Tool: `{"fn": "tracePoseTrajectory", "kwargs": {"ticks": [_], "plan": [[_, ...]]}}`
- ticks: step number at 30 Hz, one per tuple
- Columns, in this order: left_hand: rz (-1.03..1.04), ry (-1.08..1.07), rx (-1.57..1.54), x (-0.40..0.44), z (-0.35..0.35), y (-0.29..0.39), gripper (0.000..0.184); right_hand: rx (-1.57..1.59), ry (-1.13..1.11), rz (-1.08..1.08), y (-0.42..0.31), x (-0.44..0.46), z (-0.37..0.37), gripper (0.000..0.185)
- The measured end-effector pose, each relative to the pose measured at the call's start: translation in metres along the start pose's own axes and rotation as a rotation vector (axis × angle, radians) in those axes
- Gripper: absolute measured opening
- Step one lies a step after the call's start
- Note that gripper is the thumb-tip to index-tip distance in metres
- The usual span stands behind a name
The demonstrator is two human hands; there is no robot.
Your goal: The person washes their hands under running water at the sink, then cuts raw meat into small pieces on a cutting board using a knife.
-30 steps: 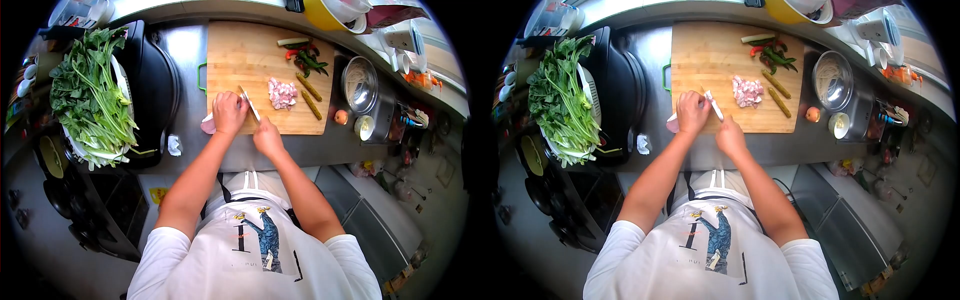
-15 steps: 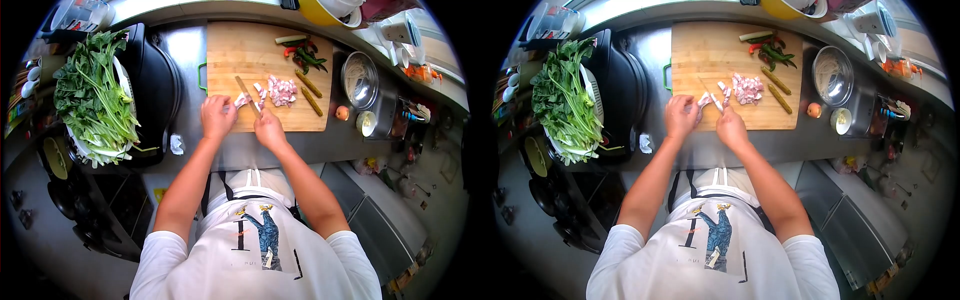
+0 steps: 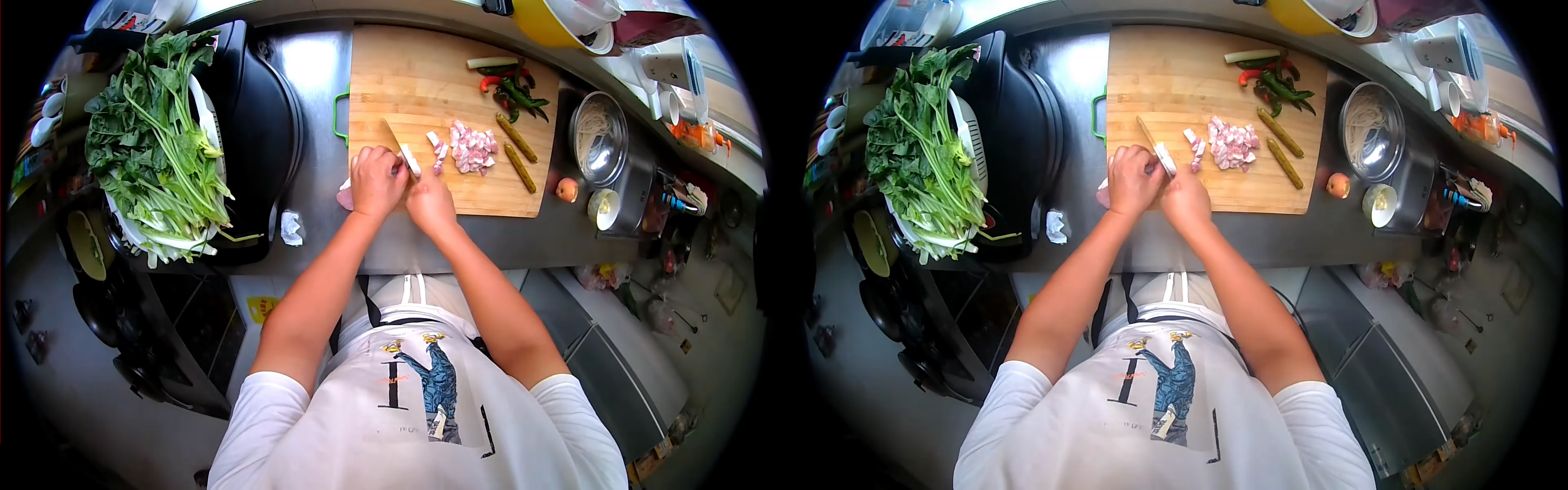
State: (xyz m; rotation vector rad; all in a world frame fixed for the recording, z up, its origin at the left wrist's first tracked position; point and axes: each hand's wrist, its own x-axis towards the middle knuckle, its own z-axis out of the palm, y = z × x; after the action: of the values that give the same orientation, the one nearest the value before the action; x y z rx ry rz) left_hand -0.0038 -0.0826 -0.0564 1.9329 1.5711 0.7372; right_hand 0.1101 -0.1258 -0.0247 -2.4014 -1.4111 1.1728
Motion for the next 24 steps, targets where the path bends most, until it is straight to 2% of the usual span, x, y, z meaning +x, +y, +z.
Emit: {"fn": "tracePoseTrajectory", "kwargs": {"ticks": [3, 6, 8, 11, 13, 19, 21, 22, 24], "plan": [[0.034, -0.012, 0.014, 0.001, -0.002, -0.001, 0.009, 0.028, 0.027, 0.021, -0.004, 0.007, -0.003, 0.019], [0.009, 0.006, -0.074, -0.001, -0.007, 0.0, 0.01, -0.008, 0.08, -0.103, 0.008, 0.006, -0.011, 0.019], [-0.017, 0.068, -0.013, -0.004, -0.017, 0.005, 0.009, 0.033, 0.058, 0.025, -0.003, -0.01, -0.026, 0.018], [-0.053, 0.054, 0.041, -0.009, -0.013, -0.001, 0.01, 0.021, -0.045, -0.005, 0.003, -0.026, -0.023, 0.018], [-0.058, 0.065, 0.027, -0.007, -0.012, 0.001, 0.01, 0.035, -0.032, -0.023, 0.008, -0.032, -0.018, 0.018], [-0.079, 0.063, 0.024, -0.008, -0.009, 0.0, 0.012, 0.012, -0.09, 0.1, 0.009, -0.044, -0.018, 0.016], [-0.081, 0.063, 0.028, -0.007, -0.008, -0.001, 0.013, -0.07, -0.064, 0.003, 0.014, -0.033, -0.01, 0.017], [-0.067, 0.05, 0.042, -0.008, -0.008, -0.002, 0.013, -0.068, -0.076, 0.007, 0.013, -0.026, -0.005, 0.017], [-0.049, 0.026, 0.065, -0.008, -0.009, -0.003, 0.013, 0.0, 0.014, -0.116, 0.006, -0.005, 0.003, 0.019]]}}
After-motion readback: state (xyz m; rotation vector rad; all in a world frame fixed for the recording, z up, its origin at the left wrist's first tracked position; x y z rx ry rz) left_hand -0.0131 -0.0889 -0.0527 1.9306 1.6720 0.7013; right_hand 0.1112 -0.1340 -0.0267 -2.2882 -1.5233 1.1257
